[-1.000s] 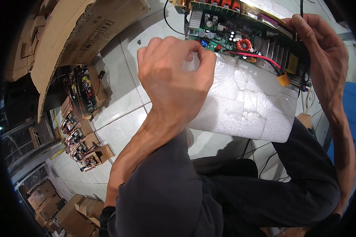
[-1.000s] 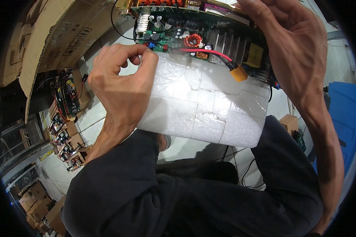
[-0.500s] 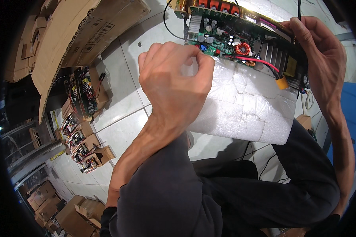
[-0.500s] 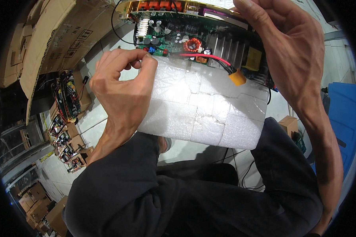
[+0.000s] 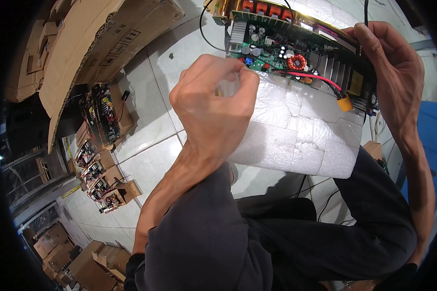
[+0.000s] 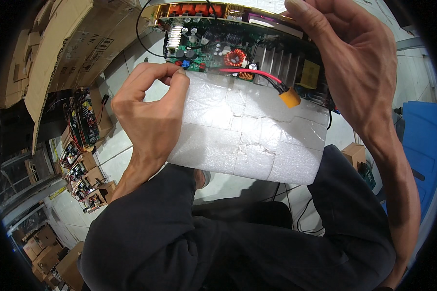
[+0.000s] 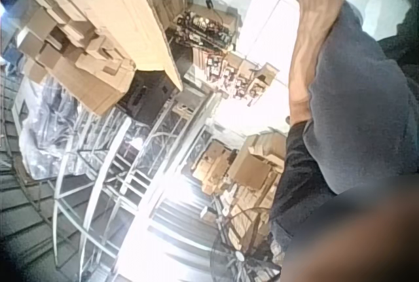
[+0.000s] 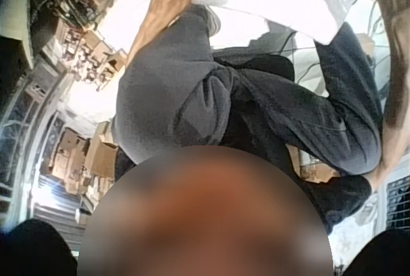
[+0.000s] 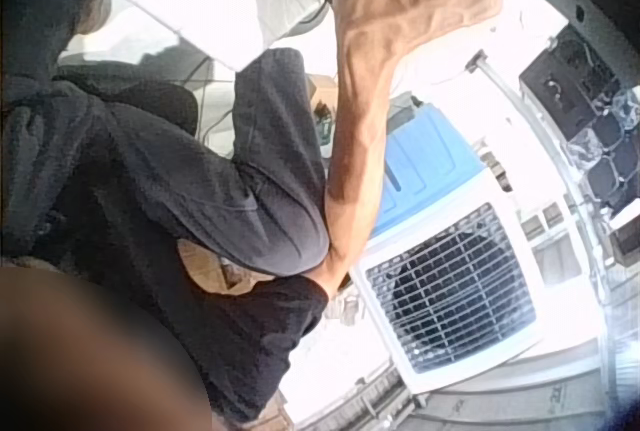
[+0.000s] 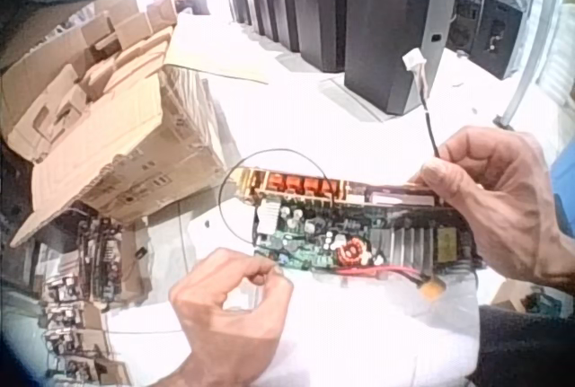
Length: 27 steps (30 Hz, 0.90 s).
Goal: The person sits on the floor and uses a heat gun to apply heat to a circuit board, then strips and twists wires by hand, and finally connects a wire to the board.
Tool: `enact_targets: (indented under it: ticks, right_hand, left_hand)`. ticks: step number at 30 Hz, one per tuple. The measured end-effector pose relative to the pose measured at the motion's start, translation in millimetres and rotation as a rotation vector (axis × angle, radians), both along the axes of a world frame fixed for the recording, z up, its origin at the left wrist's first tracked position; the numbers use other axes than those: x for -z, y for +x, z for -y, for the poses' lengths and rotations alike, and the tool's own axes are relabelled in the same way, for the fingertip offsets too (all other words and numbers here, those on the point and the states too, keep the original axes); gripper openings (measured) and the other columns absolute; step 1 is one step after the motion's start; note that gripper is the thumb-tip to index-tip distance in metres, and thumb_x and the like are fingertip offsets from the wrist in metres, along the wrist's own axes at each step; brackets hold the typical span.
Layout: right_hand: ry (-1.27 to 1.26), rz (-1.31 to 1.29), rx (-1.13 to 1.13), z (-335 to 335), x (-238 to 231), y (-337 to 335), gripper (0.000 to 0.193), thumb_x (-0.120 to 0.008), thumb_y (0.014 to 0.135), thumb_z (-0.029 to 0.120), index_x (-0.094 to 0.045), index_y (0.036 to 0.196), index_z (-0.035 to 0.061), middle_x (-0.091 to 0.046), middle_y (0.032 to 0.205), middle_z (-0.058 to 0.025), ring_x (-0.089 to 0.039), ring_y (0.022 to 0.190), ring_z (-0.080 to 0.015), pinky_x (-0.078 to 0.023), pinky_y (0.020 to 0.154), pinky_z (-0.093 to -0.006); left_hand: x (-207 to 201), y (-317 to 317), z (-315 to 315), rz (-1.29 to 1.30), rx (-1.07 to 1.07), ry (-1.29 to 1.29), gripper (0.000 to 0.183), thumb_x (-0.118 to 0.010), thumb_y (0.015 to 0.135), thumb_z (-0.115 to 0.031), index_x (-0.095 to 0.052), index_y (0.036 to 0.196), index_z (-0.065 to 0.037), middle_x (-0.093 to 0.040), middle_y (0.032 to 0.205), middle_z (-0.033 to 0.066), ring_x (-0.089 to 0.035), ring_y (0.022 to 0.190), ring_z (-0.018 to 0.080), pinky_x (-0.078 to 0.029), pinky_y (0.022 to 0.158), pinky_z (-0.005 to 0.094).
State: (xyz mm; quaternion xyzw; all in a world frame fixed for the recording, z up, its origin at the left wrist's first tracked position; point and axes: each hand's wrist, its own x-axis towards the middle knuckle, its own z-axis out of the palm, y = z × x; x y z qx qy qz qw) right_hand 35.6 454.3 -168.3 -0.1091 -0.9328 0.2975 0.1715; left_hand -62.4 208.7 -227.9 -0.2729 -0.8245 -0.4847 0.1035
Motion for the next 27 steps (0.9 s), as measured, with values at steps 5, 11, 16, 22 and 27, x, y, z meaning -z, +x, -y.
enact_targets:
  ticks: [5,11,16,22,27]
  right_hand:
    - [-0.045,0.011,-0.076,18.6,-16.7,-2.4,0.032,-0.060,0.098,0.036,-0.070,0.111,0.0089,-0.074,0.100,-0.0077,-0.069,0.099,-0.0144,-0.055,0.095,-0.0298]
    - [-0.031,0.018,0.011,-1.8,1.9,-0.5,0.033,-0.060,0.097,0.037,-0.069,0.111,0.0090,-0.074,0.100,-0.0079,-0.069,0.099,-0.0149,-0.055,0.095,-0.0305]
    - [-0.008,0.010,-0.006,-2.9,1.7,0.0,0.033,-0.060,0.097,0.037,-0.069,0.111,0.0089,-0.074,0.100,-0.0080,-0.069,0.100,-0.0150,-0.055,0.095,-0.0305]
    - [-0.006,0.085,-0.006,22.4,-18.2,-6.5,0.033,-0.060,0.097,0.037,-0.069,0.111,0.0088,-0.074,0.100,-0.0078,-0.069,0.098,-0.0147,-0.056,0.093,-0.0296]
    - [-0.054,-0.059,-0.028,29.8,-7.1,-2.2,0.033,-0.060,0.097,0.037,-0.070,0.110,0.0086,-0.074,0.100,-0.0076,-0.070,0.096,-0.0145,-0.058,0.090,-0.0295]
  left_hand:
    - [-1.1,1.3,1.9,0.070,-0.008,0.029,0.009,-0.066,0.076,0.002,-0.070,0.080,0.007,-0.067,0.075,0.0098,-0.062,0.071,0.0149,-0.047,0.067,0.0267]
    - [-1.2,1.9,0.7,0.109,-0.009,0.074,0.009,-0.067,0.077,0.001,-0.071,0.082,0.007,-0.067,0.077,0.0094,-0.062,0.073,0.0148,-0.046,0.069,0.0266]
    - [2.7,-0.9,1.1,0.046,-0.011,0.083,0.007,-0.069,0.075,-0.001,-0.072,0.079,0.003,-0.067,0.075,0.0081,-0.063,0.067,0.0149,-0.044,0.055,0.0270]
    - [-1.1,2.3,1.8,0.108,-0.011,0.069,0.008,-0.067,0.077,0.001,-0.071,0.082,0.007,-0.068,0.078,0.0093,-0.062,0.074,0.0152,-0.047,0.070,0.0265]
    - [1.2,1.4,3.9,0.093,0.001,0.048,0.009,-0.069,0.078,0.000,-0.072,0.085,0.005,-0.069,0.080,0.0094,-0.063,0.075,0.0150,-0.047,0.070,0.0266]
